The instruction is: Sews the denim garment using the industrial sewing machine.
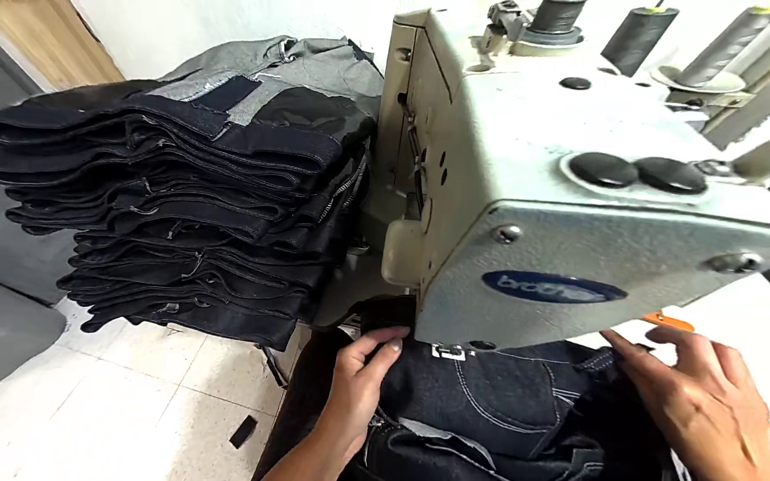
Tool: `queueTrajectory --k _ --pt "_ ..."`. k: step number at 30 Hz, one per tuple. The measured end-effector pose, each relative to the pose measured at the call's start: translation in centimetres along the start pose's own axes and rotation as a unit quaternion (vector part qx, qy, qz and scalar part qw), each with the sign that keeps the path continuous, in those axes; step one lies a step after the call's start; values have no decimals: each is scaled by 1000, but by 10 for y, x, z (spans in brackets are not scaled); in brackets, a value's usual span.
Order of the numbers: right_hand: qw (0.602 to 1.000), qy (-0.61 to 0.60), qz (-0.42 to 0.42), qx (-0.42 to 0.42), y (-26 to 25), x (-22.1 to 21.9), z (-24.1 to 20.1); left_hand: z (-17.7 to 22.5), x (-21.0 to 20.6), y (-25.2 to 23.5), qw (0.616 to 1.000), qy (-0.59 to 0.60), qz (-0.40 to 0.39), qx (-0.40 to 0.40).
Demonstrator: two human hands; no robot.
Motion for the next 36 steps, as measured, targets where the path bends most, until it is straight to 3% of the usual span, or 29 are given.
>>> queueTrajectory --k 2,4,7,8,10,11,13,16,19,22,26,27,30,33,36 --pt "999 -46 20 11 -9 -1 -3 1 3 -7 999 18 36 16" --pt "984 -169 36 -30 -14 3 -26 6 31 -13 998 -17 65 -3" --pt "893 -442 -48 -75 -14 12 -95 8 124 -27 985 -157 52 -53" --pt "863 -495 -77 -72 -13 11 -123 9 154 -28 957 -274 47 -83" --pt "830 -546 -101 -60 -10 8 -161 17 182 -21 827 -525 74 -186" --pt "821 -557 -109 -57 -10 7 -169 24 178 -17 770 -590 78 -231" --pt "806 -571 -136 -73 -14 8 -176 36 141 -12 730 -630 44 -262" --pt "809 -544 -195 -110 -22 12 -177 32 69 -15 826 -500 -113 -233" --pt "844 -491 -198 -86 -30 10 -169 22 44 -36 863 -383 -198 -263" --pt "902 -414 -120 -42 -33 0 -155 15 42 -46 862 -378 -188 -282" --pt "917 -389 -58 -62 -29 -11 -157 22 32 -15 822 -463 -35 -330" --pt "914 -395 -51 -74 -27 -13 -159 28 25 1 833 -460 -24 -305" --pt "911 -402 -12 -88 -24 -18 -171 37 4 44 961 -212 -149 -92" --pt "919 -387 30 -73 -22 -22 -180 19 -6 50 992 10 -124 2" --pt "953 -295 67 3 -24 -20 -183 10 -12 46 996 53 -77 -1"
Point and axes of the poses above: each hand's wrist, its own y-axis away from the middle knuckle, its own x-axis out of the back of the hand, z = x × y, the point moved 1 cm from there along -y, towards the middle knuckle, and after that the axes turned 4 degrees about -x, right-handed, at the moved point
